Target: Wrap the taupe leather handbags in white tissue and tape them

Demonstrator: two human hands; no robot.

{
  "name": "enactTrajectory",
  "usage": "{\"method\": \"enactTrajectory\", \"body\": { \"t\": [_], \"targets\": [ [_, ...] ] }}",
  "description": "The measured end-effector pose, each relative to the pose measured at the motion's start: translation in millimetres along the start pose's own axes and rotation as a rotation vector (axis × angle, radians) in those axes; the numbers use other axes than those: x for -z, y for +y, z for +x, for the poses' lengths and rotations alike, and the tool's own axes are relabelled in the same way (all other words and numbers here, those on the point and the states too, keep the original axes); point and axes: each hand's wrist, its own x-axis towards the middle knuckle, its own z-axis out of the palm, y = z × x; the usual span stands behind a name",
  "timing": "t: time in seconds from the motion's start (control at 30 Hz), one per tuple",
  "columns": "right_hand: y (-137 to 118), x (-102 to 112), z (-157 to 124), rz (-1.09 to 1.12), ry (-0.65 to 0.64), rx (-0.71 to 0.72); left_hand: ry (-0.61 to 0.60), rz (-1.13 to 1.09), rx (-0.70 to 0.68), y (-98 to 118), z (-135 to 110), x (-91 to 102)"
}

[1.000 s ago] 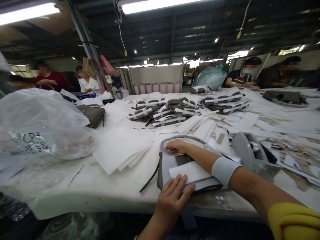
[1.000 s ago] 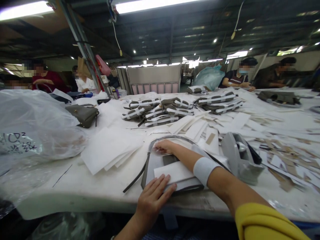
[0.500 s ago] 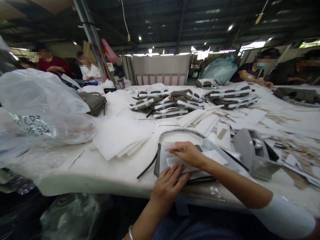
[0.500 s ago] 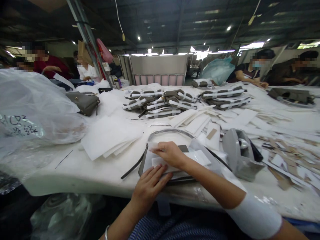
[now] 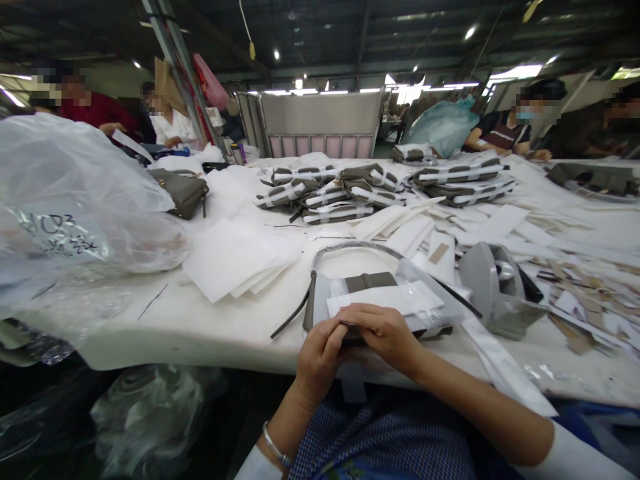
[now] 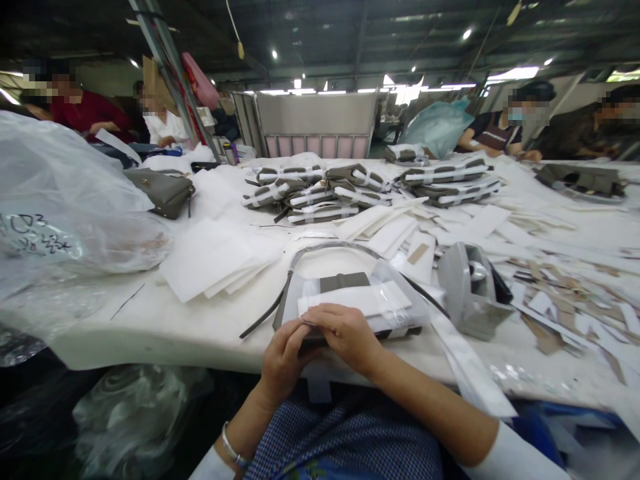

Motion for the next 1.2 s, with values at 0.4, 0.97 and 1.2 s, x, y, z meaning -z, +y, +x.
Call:
{"method": "enactTrajectory", "body": {
  "t": [0.4,0.97,1.2],
  "targets": [
    [-3,-5,-24,-0.125,-0.031,0.311,-0.091,-0.018,0.029,4,7,4.6],
    [65,4,57,-0.395,-0.616,-0.141,-0.209,0.059,-0.113,1,11,11.8],
    [40,22,33,-0.213,-0.377,-0.103,-0.212,0.026,-0.074,6,16,13.7]
  ]
}}
